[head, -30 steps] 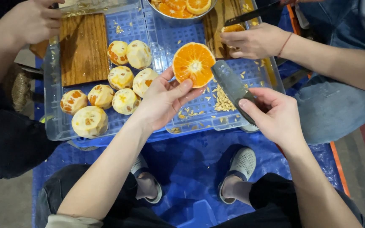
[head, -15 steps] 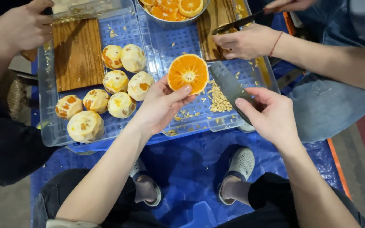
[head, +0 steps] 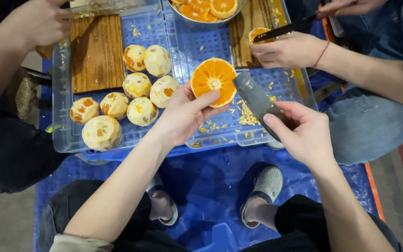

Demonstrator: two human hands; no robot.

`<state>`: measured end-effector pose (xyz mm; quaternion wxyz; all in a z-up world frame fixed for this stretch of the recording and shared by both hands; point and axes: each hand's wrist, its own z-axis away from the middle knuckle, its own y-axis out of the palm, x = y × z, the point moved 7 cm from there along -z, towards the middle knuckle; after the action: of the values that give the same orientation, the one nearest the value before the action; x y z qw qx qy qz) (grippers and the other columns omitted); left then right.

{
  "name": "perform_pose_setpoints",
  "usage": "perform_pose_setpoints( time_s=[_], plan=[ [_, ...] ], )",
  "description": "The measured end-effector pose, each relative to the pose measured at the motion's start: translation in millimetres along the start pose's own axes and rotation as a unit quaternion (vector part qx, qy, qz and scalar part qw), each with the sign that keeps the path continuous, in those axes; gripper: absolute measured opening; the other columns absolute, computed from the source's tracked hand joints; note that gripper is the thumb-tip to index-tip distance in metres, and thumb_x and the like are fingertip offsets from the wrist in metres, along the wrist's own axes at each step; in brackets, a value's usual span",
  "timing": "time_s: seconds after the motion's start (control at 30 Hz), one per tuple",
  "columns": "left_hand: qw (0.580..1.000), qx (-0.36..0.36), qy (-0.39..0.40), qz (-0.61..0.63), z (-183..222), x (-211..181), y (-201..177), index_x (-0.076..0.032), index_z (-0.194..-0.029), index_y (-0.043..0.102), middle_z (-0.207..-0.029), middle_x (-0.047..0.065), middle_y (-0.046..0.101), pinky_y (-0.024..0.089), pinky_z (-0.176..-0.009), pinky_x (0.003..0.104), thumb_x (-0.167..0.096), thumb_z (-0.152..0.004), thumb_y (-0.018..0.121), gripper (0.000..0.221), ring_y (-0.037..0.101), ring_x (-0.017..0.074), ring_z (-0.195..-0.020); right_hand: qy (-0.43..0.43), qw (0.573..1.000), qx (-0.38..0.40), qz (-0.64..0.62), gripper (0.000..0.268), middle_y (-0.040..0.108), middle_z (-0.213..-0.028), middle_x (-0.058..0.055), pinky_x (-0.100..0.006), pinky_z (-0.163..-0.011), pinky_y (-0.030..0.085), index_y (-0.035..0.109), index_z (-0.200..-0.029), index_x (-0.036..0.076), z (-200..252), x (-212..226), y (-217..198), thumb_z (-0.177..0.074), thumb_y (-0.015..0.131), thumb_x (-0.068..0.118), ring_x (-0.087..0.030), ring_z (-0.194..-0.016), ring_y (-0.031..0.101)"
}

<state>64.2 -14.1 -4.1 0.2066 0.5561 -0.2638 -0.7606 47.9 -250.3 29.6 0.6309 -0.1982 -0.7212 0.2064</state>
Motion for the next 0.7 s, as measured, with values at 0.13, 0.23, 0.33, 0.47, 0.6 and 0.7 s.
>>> perform_pose_setpoints(
  time_s=[0.13,0.23,0.33,0.47,0.6,0.7],
  plan=[
    [0.999,-0.020,0.014,-0.029,4,-6,5,0.008,-0.132,0.054,-0.109,0.013,0.056,0.064,-0.084,0.035,-0.001,-0.085,0.080,0.054,0.069,0.0209,-0.096,0.006,1.000,0.003,-0.017,0.024,0.075,-0.080,-0.014,-0.033,-0.069,0.060,0.077,-0.111,0.002,1,1,0,-0.088,0.083,0.007,-0.016,-0.073,0.069],
    [0.998,-0.022,0.020,-0.054,-2,-1,-2,0.005,-0.130,0.056,-0.107,0.013,0.060,0.065,-0.081,0.034,-0.001,-0.082,0.083,0.055,0.070,0.0209,-0.093,0.001,1.000,0.006,-0.003,0.025,0.075,-0.079,-0.014,-0.032,-0.068,0.059,0.077,-0.112,0.003,1,-2,-1,-0.088,0.083,0.007,-0.016,-0.072,0.070],
    [0.995,-0.029,0.022,-0.091,-2,0,-5,0.006,-0.128,0.056,-0.107,0.013,0.060,0.064,-0.079,0.032,-0.002,-0.082,0.084,0.055,0.068,0.0193,-0.092,0.012,1.000,0.007,-0.026,0.027,0.075,-0.081,-0.017,-0.035,-0.070,0.060,0.075,-0.114,-0.002,2,-4,-1,-0.089,0.082,0.007,-0.018,-0.074,0.069],
    [0.990,-0.013,0.031,-0.134,3,-8,1,0.005,-0.132,0.054,-0.108,0.015,0.059,0.065,-0.078,0.033,0.002,-0.084,0.078,0.054,0.068,0.0208,-0.094,0.005,1.000,0.006,-0.013,0.027,0.075,-0.080,-0.017,-0.035,-0.069,0.060,0.075,-0.114,-0.001,2,-1,-2,-0.089,0.083,0.006,-0.019,-0.073,0.070],
    [0.995,0.012,0.037,-0.089,8,-13,14,0.008,-0.136,0.050,-0.113,0.020,0.058,0.066,-0.082,0.041,0.004,-0.088,0.072,0.052,0.070,0.0279,-0.099,0.000,1.000,0.005,-0.011,0.024,0.075,-0.079,-0.015,-0.034,-0.067,0.059,0.077,-0.111,0.002,0,0,-2,-0.088,0.083,0.006,-0.018,-0.073,0.070],
    [0.995,-0.001,0.031,-0.095,3,-6,5,0.008,-0.133,0.052,-0.111,0.018,0.060,0.068,-0.078,0.038,0.001,-0.090,0.073,0.049,0.073,0.0257,-0.094,0.000,1.000,0.001,-0.014,0.025,0.075,-0.079,-0.015,-0.034,-0.068,0.059,0.076,-0.111,0.000,1,-4,-4,-0.088,0.083,0.006,-0.018,-0.074,0.070]
  ],
)
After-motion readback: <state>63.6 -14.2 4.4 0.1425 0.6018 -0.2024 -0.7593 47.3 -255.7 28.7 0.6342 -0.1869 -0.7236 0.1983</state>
